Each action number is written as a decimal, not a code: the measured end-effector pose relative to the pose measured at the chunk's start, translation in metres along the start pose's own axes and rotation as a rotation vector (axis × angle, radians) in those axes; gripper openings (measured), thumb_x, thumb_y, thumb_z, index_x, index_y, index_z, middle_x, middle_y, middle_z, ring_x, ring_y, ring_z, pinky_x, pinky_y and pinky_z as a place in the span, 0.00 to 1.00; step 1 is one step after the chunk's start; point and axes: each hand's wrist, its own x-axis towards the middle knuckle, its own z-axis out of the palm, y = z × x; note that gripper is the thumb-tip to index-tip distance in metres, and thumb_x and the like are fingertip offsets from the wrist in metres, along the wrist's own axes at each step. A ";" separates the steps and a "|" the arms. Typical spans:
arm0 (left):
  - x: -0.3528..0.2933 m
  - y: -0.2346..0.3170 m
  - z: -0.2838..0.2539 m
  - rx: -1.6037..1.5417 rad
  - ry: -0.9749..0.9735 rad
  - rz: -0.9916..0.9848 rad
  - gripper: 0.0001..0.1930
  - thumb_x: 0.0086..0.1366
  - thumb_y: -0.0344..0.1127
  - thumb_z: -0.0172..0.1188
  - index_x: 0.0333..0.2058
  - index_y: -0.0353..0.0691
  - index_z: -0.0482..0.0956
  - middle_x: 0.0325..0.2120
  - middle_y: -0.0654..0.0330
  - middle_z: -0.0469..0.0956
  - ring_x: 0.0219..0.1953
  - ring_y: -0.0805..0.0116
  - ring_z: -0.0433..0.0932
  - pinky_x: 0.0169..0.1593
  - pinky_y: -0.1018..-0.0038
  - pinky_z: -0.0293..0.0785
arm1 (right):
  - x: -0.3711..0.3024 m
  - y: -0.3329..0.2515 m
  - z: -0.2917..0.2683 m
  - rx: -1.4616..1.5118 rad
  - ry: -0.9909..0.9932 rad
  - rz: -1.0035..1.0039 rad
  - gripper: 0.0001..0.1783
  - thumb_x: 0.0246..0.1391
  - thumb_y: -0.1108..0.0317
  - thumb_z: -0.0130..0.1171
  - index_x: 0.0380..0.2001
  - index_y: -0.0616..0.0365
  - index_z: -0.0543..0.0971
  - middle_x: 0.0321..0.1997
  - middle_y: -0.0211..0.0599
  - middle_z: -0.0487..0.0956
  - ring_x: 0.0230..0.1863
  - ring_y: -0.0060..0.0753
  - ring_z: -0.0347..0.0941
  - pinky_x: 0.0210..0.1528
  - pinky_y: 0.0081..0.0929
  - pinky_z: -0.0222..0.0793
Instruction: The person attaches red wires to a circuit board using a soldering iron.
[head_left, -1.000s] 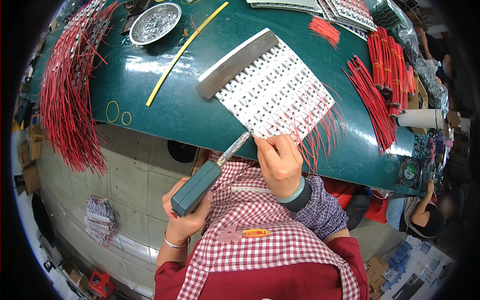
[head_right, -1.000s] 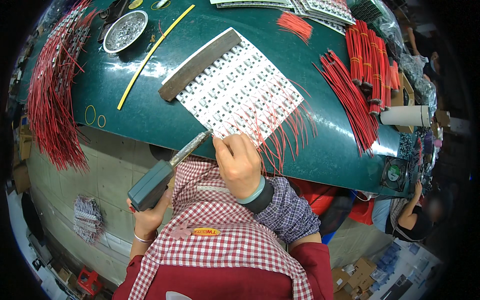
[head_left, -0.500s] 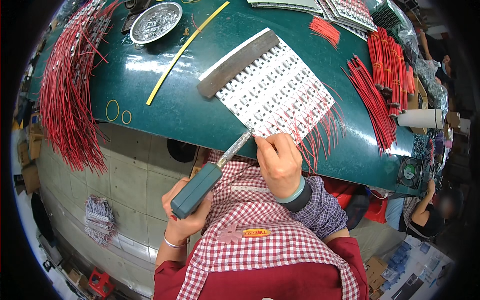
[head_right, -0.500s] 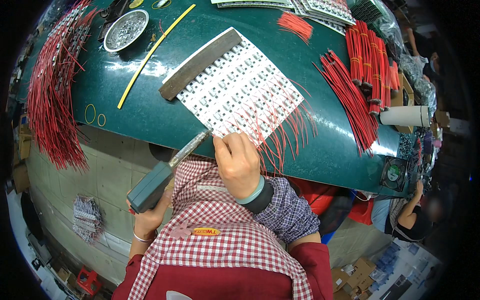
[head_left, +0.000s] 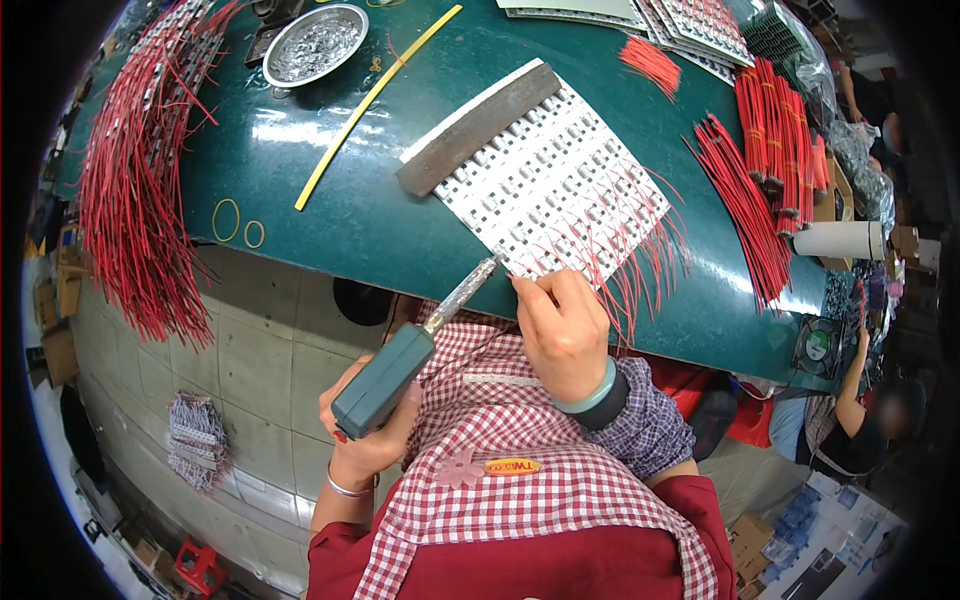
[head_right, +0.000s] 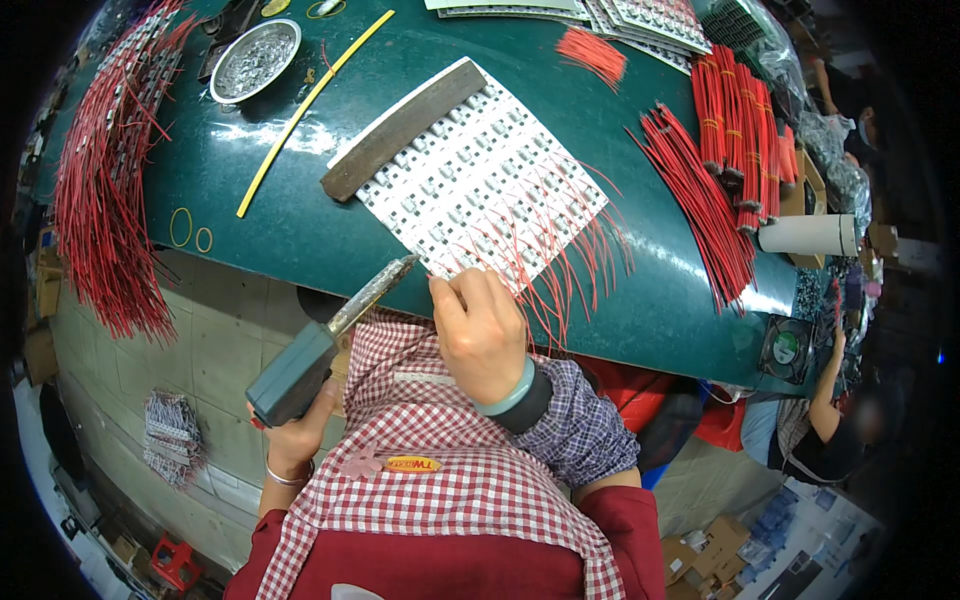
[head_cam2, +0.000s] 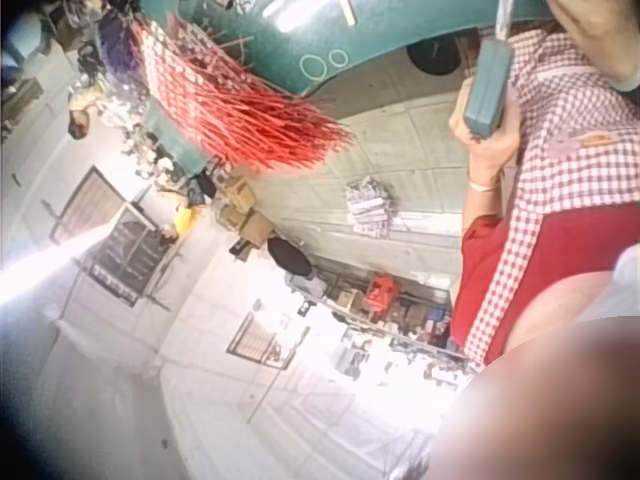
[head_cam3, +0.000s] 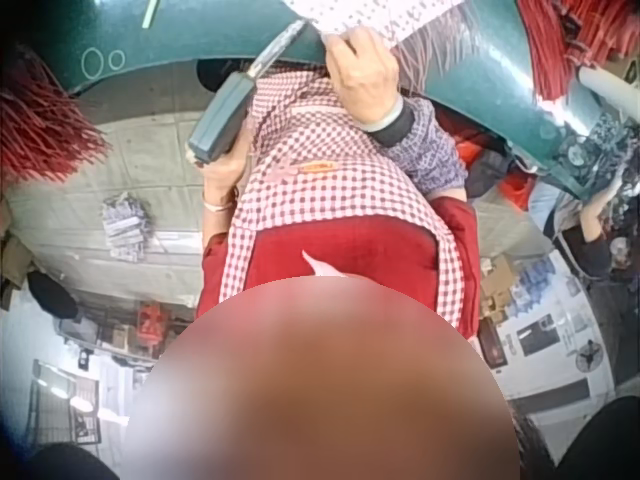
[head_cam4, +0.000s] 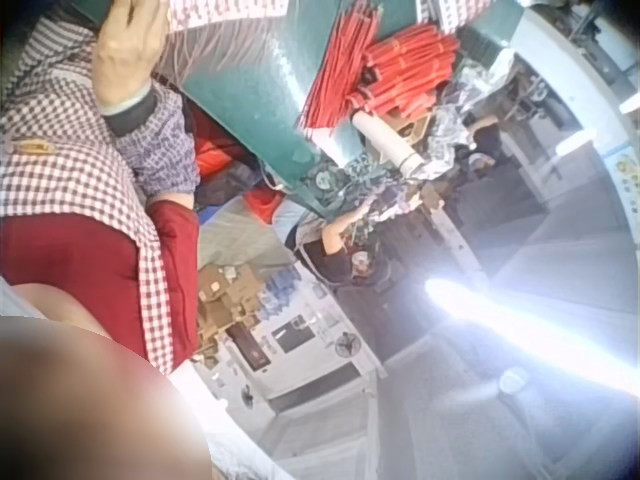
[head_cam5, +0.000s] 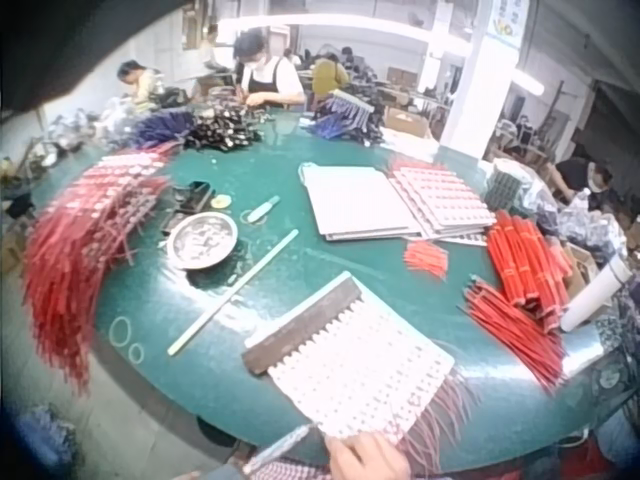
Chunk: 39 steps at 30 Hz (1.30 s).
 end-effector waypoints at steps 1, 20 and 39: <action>0.000 0.000 -0.001 -0.011 0.016 -0.022 0.11 0.47 0.20 0.66 0.33 0.27 0.81 0.29 0.51 0.81 0.28 0.62 0.82 0.33 0.74 0.77 | -0.001 -0.001 -0.005 -0.001 0.000 0.000 0.11 0.44 0.80 0.62 0.35 0.65 0.80 0.27 0.37 0.69 0.29 0.38 0.69 0.30 0.34 0.68; -0.007 -0.015 0.000 -0.064 0.122 -0.076 0.15 0.56 0.22 0.67 0.44 0.30 0.81 0.37 0.58 0.82 0.37 0.70 0.80 0.41 0.76 0.76 | 0.021 0.002 0.022 0.102 0.121 0.004 0.15 0.37 0.84 0.67 0.33 0.60 0.82 0.22 0.35 0.68 0.22 0.35 0.69 0.23 0.32 0.64; 0.012 -0.006 0.002 -0.015 0.100 -0.063 0.09 0.49 0.20 0.66 0.32 0.29 0.81 0.27 0.55 0.80 0.26 0.67 0.79 0.30 0.76 0.74 | 0.024 -0.001 0.036 0.008 0.138 -0.024 0.13 0.37 0.82 0.66 0.30 0.59 0.81 0.21 0.35 0.65 0.22 0.35 0.67 0.23 0.33 0.63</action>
